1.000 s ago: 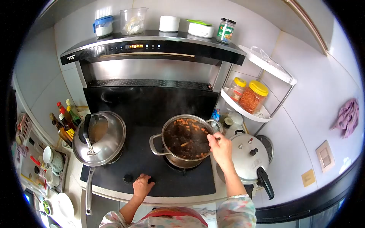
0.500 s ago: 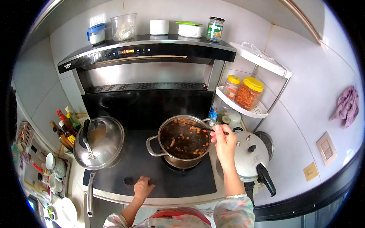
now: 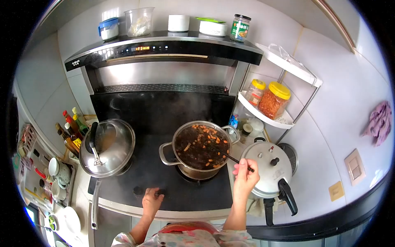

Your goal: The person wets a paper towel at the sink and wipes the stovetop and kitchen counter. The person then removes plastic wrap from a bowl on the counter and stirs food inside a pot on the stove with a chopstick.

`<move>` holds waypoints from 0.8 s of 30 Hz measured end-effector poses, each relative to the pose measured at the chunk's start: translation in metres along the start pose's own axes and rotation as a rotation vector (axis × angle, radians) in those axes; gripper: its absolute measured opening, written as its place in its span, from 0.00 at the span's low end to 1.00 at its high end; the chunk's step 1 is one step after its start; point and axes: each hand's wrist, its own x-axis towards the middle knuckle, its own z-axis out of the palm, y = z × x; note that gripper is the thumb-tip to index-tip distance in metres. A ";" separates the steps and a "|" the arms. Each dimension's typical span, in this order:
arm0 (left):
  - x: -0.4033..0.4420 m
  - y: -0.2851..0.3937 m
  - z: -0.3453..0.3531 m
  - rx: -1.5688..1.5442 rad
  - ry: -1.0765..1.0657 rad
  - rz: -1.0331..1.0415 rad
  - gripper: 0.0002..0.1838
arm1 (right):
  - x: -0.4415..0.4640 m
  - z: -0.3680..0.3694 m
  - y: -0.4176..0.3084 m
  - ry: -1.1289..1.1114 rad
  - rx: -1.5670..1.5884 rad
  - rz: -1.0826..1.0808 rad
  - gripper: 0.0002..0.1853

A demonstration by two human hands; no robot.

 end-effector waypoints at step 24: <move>-0.006 0.027 0.002 -0.234 -0.001 -0.003 0.14 | -0.024 -0.010 -0.014 -0.001 -0.075 -0.143 0.11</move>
